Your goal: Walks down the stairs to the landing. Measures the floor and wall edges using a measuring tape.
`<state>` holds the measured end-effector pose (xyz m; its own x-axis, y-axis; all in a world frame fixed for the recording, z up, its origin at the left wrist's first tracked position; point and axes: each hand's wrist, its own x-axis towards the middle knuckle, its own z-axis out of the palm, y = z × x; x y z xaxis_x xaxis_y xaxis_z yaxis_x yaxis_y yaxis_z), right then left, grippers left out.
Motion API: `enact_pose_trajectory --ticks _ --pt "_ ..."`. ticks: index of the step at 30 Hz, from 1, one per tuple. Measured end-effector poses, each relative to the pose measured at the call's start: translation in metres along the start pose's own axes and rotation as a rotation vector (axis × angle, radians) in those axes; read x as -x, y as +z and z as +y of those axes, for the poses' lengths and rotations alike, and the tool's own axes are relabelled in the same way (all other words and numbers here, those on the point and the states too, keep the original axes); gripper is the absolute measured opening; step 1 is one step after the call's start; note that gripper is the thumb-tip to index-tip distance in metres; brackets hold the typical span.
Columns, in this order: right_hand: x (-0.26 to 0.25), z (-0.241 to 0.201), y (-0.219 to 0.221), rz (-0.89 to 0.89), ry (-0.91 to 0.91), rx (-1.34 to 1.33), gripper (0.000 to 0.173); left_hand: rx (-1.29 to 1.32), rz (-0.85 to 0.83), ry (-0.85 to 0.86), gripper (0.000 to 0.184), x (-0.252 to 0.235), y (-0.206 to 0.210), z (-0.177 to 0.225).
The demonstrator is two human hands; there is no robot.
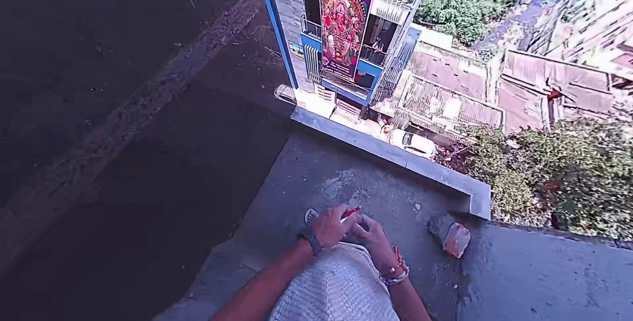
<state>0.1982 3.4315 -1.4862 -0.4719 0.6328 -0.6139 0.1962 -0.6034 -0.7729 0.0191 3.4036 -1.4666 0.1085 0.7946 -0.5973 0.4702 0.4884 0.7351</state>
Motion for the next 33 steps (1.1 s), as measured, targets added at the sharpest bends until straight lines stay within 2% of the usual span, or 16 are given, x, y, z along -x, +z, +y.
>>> enact_pose_trajectory --ticks 4,6,9,12,15,17,21,23,25,28,31,33 --pt "-0.02 -0.016 0.016 -0.059 -0.089 0.039 0.009 0.082 0.101 -0.017 0.055 0.011 -0.011 -0.017" --pt "-0.029 -0.026 0.025 -0.089 -0.102 0.054 0.012 0.123 0.168 -0.07 0.056 0.021 -0.012 -0.038" --pt "-0.048 -0.054 0.026 -0.035 -0.15 0.062 0.019 0.169 0.236 -0.183 0.055 0.04 -0.009 -0.076" --pt "-0.077 -0.106 0.011 0.063 -0.253 0.109 0.023 0.258 0.308 -0.296 0.052 0.064 0.001 -0.114" --pt "-0.112 -0.165 -0.004 0.051 -0.341 0.083 0.026 0.378 0.395 -0.351 0.048 0.087 0.023 -0.146" --pt "-0.127 -0.198 0.007 0.033 -0.387 0.131 0.026 0.435 0.464 -0.337 0.044 0.088 0.033 -0.154" --pt "-0.155 -0.214 0.041 -0.028 -0.39 0.267 0.022 0.548 0.632 -0.339 0.041 0.06 0.046 -0.122" --pt "-0.166 -0.206 0.055 -0.14 -0.361 0.373 0.045 0.753 0.781 -0.344 0.042 0.046 0.042 -0.089" --pt "-0.169 -0.181 0.059 -0.247 -0.333 0.476 0.049 1.033 0.963 -0.295 0.039 0.022 0.045 -0.058" --pt "-0.16 -0.139 0.05 -0.549 -0.279 0.69 0.045 1.459 1.149 -0.208 0.033 -0.012 0.038 -0.017" --pt "-0.145 -0.105 0.038 -0.848 -0.257 0.895 0.04 1.6 1.285 -0.22 0.032 -0.035 0.028 0.013" --pt "-0.133 -0.097 0.034 -0.962 -0.217 0.946 0.039 1.658 1.393 -0.263 0.032 -0.044 0.027 0.027"
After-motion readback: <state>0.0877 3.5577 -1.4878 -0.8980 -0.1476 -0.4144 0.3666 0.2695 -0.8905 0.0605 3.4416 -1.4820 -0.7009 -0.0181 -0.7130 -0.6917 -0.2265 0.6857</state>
